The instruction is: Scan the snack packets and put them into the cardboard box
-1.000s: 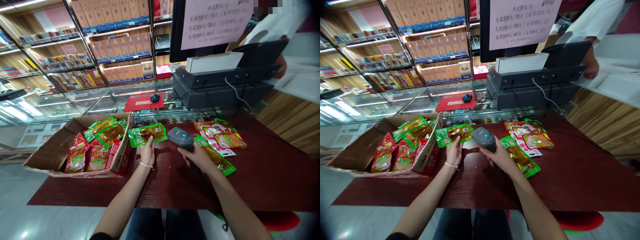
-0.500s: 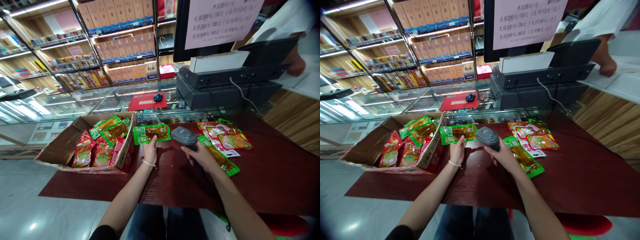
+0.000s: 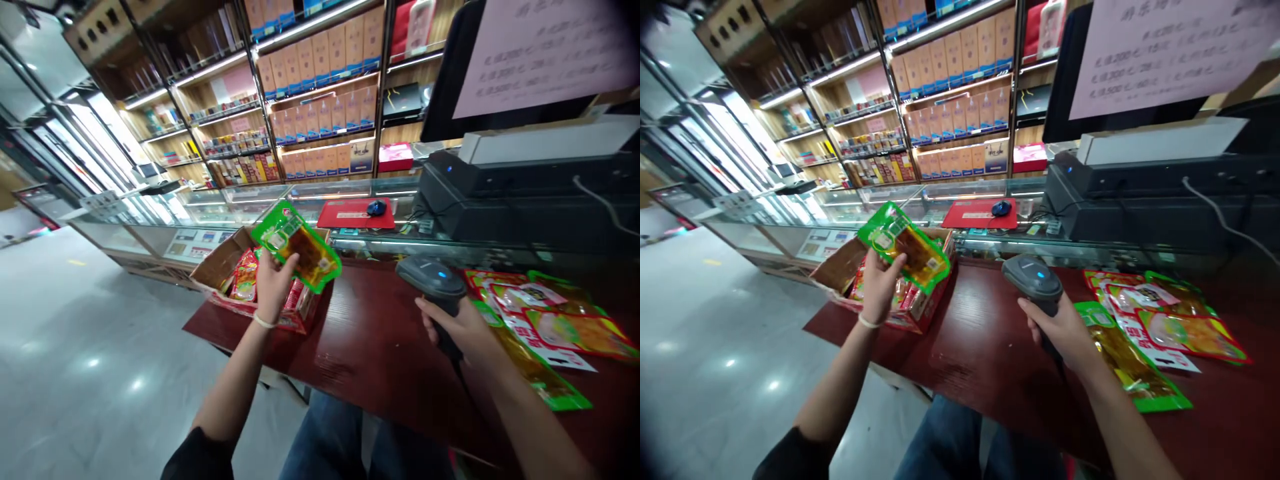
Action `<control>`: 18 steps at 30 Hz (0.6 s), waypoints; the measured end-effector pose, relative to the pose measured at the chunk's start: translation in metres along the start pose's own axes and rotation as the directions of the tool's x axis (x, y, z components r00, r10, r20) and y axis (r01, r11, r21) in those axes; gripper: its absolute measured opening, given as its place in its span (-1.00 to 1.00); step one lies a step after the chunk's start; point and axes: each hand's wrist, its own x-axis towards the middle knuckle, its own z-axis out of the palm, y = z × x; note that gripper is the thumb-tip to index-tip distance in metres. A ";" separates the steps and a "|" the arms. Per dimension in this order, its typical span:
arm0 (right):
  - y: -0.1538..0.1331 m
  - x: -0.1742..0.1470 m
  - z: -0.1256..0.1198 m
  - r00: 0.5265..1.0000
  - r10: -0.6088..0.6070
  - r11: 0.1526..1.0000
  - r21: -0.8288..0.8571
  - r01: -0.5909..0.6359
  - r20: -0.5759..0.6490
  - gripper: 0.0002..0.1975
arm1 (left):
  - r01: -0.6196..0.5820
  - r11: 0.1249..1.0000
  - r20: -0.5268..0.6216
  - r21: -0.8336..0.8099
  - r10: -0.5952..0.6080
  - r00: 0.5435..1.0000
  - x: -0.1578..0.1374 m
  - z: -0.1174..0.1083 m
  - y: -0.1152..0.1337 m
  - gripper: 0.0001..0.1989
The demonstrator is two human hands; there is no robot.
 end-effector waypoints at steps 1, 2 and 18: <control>-0.001 0.000 0.005 1.000 -0.012 1.000 0.000 0.012 0.014 -0.56 | 0.001 0.999 0.006 0.048 -0.001 1.000 0.013 -0.021 -0.001 -0.45; -0.001 -0.001 0.011 0.999 -0.022 1.000 -0.001 0.022 0.024 -0.56 | 0.010 0.993 -0.019 0.114 -0.008 1.000 0.024 -0.041 -0.005 -0.38; -0.005 -0.019 0.027 0.999 -0.015 0.991 -0.136 0.011 -0.030 -0.55 | -0.097 0.938 0.041 0.333 0.088 0.995 0.010 -0.076 -0.030 -0.68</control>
